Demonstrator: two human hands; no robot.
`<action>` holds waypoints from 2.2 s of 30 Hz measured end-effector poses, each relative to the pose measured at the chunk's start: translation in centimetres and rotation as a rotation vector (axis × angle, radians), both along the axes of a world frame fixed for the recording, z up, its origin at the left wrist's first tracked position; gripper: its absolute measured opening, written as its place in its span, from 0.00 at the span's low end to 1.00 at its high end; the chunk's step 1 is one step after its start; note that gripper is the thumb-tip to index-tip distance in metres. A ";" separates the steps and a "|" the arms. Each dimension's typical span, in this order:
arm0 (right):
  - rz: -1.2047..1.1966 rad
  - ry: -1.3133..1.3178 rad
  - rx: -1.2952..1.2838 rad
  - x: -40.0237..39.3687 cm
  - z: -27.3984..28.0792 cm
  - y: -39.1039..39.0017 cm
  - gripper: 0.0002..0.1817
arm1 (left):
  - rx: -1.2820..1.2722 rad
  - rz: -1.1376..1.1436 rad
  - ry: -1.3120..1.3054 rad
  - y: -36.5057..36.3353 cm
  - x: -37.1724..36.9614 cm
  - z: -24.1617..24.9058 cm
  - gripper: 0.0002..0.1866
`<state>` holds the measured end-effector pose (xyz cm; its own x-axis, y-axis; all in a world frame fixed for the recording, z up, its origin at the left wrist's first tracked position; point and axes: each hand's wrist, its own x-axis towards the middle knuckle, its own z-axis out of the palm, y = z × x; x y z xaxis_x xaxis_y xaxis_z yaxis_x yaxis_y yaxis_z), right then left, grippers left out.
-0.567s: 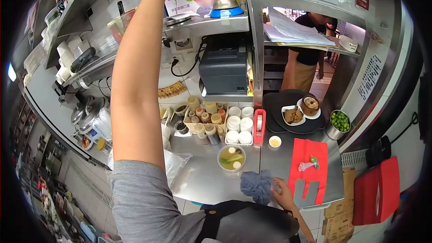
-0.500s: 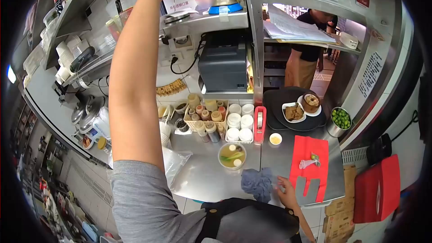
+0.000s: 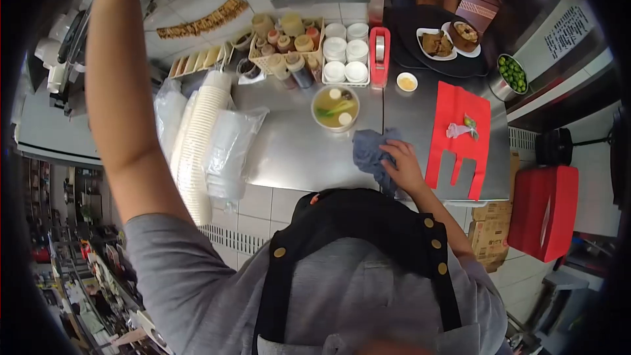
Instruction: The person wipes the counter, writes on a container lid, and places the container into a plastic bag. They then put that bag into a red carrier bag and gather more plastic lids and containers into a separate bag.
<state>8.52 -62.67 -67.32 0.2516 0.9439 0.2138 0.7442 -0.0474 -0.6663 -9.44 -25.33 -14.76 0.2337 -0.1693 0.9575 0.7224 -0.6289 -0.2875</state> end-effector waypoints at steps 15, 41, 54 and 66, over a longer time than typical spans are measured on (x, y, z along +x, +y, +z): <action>-0.119 0.516 -0.051 -6.6 -14.4 9.1 0.24 | -1.569 -0.176 0.897 -24.5 -4.1 -57.3 0.43; -0.398 0.819 -0.269 -1.5 -5.3 9.5 0.09 | -1.547 0.221 -0.032 -19.4 -24.2 -55.1 0.15; -0.276 0.236 -0.232 5.6 -3.5 22.9 0.13 | -1.521 -0.034 0.099 -9.9 -13.7 -46.0 0.15; -0.241 0.510 -0.483 5.4 -0.9 23.6 0.06 | -2.074 -0.411 -0.085 -6.5 -3.9 -54.2 0.16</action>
